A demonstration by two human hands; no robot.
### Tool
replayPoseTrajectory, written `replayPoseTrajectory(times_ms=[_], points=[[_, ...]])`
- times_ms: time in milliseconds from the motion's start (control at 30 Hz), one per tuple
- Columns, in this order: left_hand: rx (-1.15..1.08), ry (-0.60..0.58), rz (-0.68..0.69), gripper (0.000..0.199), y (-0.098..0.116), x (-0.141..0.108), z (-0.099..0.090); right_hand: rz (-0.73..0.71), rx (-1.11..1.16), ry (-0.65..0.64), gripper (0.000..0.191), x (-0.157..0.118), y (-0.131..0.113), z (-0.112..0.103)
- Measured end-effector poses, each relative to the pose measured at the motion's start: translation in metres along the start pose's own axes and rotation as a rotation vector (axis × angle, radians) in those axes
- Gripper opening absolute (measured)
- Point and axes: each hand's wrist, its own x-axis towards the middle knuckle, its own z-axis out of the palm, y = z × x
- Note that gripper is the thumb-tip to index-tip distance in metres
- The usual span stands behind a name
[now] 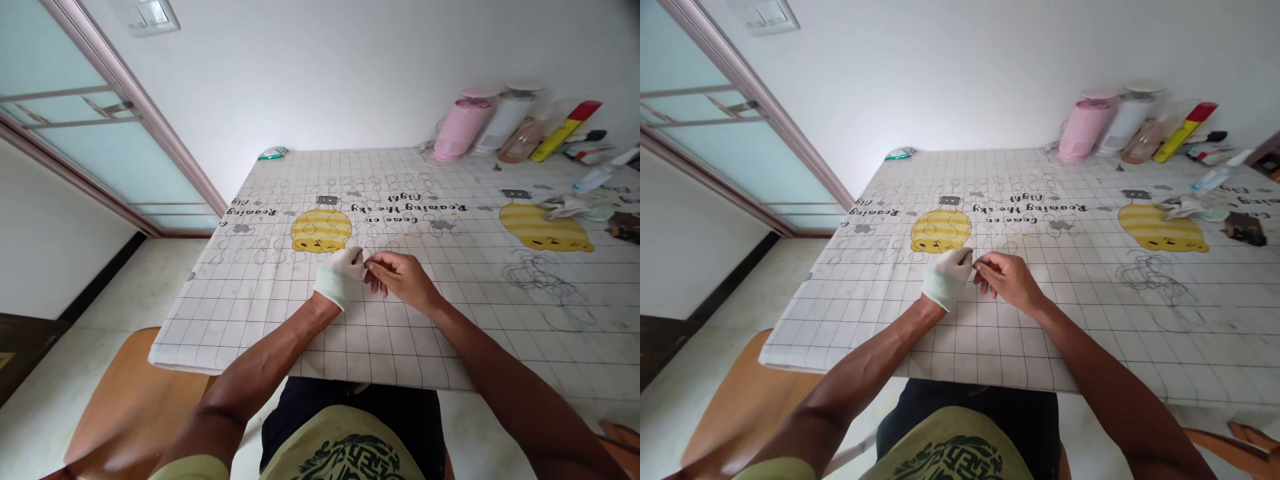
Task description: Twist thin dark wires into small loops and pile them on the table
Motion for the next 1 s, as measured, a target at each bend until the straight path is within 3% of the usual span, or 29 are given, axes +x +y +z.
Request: replayPoseTrajectory(times_ms=[133, 300, 567, 767, 900, 1000], points=[[-0.027, -0.034, -0.022, 0.03, 0.0, 0.0, 0.001, -0.023, 0.038, 0.109, 0.032, 0.0, 0.0, 0.011], [-0.009, -0.034, -0.076, 0.026, -0.003, -0.004, 0.008, 0.005, 0.021, 0.148, 0.031, 0.001, 0.0, 0.009], [-0.099, -0.159, -0.105, 0.031, -0.001, -0.003, 0.013, 0.094, -0.04, 0.033, 0.028, 0.007, 0.01, -0.006], [-0.007, -0.125, -0.089, 0.033, 0.007, 0.0, -0.006, 0.05, -0.139, 0.105, 0.03, 0.007, 0.015, -0.012], [0.059, 0.066, -0.063, 0.022, -0.001, 0.009, -0.026, 0.026, -0.171, 0.12, 0.031, 0.005, 0.013, -0.018], [0.14, 0.043, 0.079, 0.038, -0.011, 0.019, -0.036, -0.001, -0.181, 0.12, 0.032, 0.004, 0.014, -0.022]])
